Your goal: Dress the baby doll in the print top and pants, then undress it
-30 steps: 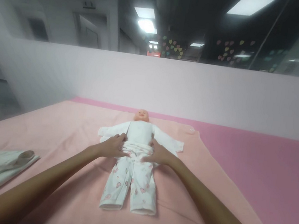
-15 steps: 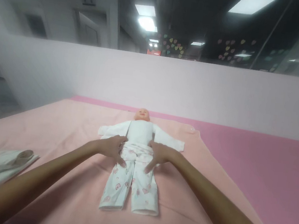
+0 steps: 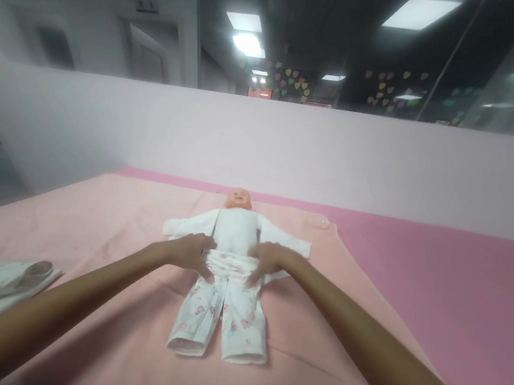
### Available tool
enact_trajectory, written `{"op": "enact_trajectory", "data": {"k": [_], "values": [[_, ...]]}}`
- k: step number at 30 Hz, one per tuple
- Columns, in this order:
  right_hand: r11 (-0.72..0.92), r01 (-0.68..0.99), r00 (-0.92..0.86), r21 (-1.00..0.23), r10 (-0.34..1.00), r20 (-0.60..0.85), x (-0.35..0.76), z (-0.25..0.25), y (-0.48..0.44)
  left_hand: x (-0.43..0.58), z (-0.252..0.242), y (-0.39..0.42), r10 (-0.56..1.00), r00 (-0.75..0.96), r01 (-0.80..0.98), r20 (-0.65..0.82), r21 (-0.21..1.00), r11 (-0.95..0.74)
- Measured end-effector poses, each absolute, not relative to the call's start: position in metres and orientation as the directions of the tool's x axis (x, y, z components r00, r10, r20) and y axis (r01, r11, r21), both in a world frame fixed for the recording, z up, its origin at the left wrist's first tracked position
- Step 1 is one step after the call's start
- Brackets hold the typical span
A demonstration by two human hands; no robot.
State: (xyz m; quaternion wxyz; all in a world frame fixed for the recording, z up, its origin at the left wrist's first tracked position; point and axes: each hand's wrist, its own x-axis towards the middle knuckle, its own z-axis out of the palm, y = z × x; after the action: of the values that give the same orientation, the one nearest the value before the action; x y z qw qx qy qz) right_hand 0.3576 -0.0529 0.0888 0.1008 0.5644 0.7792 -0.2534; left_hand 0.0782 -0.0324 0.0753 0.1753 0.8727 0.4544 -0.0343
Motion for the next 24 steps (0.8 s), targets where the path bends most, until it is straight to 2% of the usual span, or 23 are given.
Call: {"op": "enact_trajectory", "data": {"k": [6, 10, 14, 18, 21, 24], "values": [[0.336, 0.879, -0.449, -0.34, 0.823, -0.347, 0.36, 0.089, -0.064, 0.08, 0.093, -0.048, 0.799, 0.568, 0.818, -0.195, 0.243, -0.522], [0.381, 0.868, -0.469, -0.32, 0.84, -0.272, 0.36, 0.095, -0.074, 0.081, 0.098, -0.05, 0.814, 0.559, 0.822, -0.161, 0.24, -0.517], [0.403, 0.871, -0.464, -0.28, 0.861, -0.206, 0.355, 0.097, -0.081, 0.088, 0.098, -0.049, 0.78, 0.621, 0.773, -0.081, 0.228, -0.592], [0.403, 0.883, -0.442, -0.241, 0.886, -0.14, 0.349, 0.09, -0.081, 0.09, 0.096, -0.055, 0.767, 0.63, 0.765, -0.124, 0.274, -0.583], [0.448, 0.86, -0.492, -0.245, 0.855, -0.164, 0.351, 0.084, -0.075, 0.087, 0.095, -0.063, 0.778, 0.607, 0.775, -0.159, 0.332, -0.537], [0.415, 0.858, -0.495, -0.303, 0.825, -0.273, 0.356, 0.085, -0.068, 0.084, 0.096, -0.071, 0.756, 0.628, 0.76, -0.183, 0.35, -0.547]]}}
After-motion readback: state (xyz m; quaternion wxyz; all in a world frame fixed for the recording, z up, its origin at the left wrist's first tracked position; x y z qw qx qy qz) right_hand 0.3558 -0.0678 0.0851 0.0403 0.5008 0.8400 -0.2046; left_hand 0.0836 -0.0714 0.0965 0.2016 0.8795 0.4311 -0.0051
